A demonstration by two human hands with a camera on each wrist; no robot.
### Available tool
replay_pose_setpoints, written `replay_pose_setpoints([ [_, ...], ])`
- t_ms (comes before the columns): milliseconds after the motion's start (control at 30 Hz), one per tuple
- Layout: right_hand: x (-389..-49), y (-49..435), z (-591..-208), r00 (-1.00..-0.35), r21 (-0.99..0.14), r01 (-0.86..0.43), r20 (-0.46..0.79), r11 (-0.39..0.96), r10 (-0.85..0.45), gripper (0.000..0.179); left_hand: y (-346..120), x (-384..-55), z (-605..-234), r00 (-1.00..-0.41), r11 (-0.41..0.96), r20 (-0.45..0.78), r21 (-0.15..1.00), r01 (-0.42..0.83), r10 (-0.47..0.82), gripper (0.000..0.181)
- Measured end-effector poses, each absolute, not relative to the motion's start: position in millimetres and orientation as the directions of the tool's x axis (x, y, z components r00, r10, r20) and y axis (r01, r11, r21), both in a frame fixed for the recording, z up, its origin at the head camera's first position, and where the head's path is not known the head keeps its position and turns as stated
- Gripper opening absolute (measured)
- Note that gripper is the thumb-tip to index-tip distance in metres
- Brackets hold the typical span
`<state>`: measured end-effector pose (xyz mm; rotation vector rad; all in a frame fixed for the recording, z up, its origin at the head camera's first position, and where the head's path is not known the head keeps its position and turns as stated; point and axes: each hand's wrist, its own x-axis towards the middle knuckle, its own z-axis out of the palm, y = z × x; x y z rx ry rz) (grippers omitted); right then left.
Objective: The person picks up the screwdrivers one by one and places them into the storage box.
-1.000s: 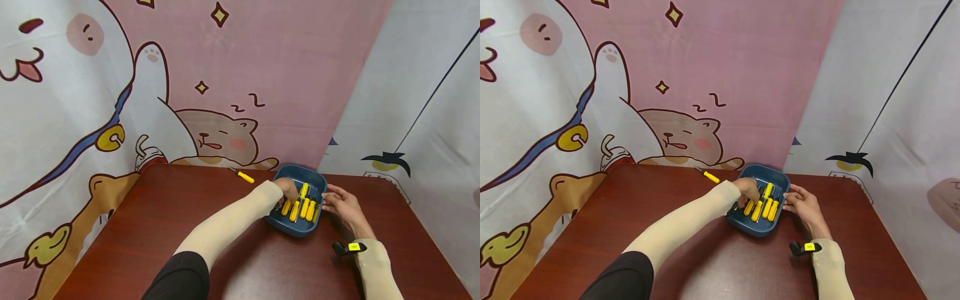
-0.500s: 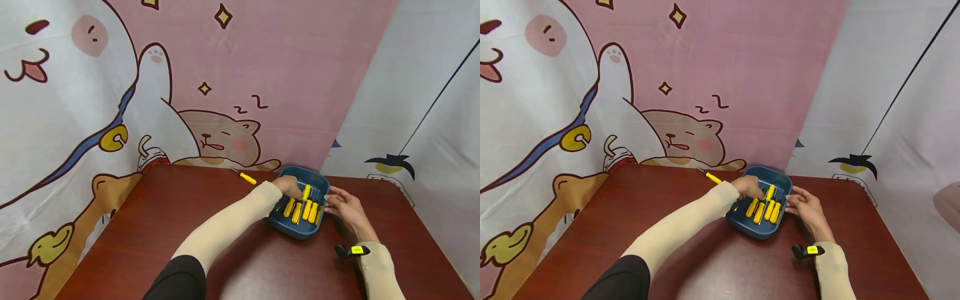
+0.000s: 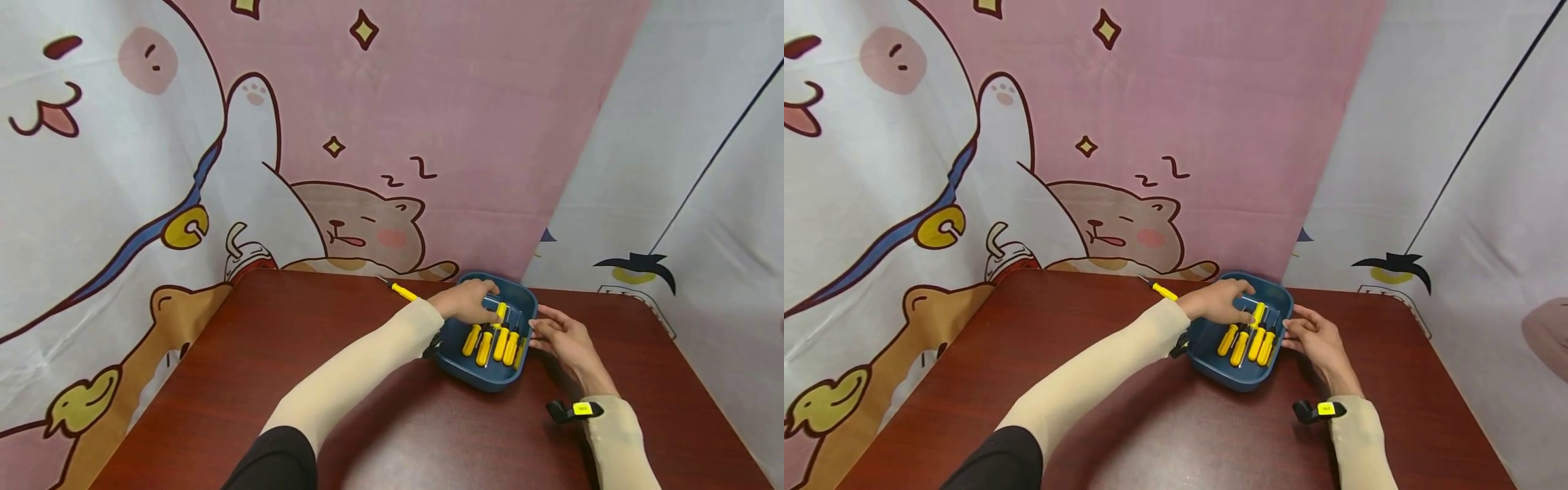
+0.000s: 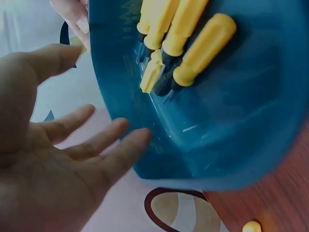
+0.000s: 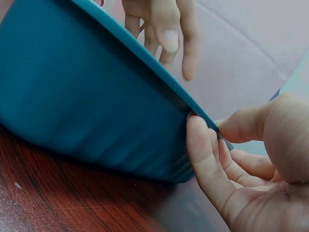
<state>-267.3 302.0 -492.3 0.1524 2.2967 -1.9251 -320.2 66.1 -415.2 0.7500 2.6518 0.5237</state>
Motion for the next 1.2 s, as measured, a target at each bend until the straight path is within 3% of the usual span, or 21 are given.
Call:
replay_pose_setpoints([
  [200, -266, 301, -492, -0.986, -0.97, 0.165, -0.168, 0.176, -0.006, 0.069, 52, -319, -414, -0.774, 0.734, -0.129, 0.447, 0.512, 0.619, 0.06],
  [467, -266, 302, -492, -0.986, -0.968, 0.164, -0.166, 0.188, 0.006, 0.07, 33, -322, -417, -0.792, 0.729, -0.026, 0.411, 0.547, 0.609, 0.058],
  [1200, -266, 303, -494, -0.985, -0.971, 0.17, -0.175, 0.168, -0.013, 0.071, -30, -346, -453, -0.868, 0.81, -0.002, 0.362, 0.462, 0.496, 0.066],
])
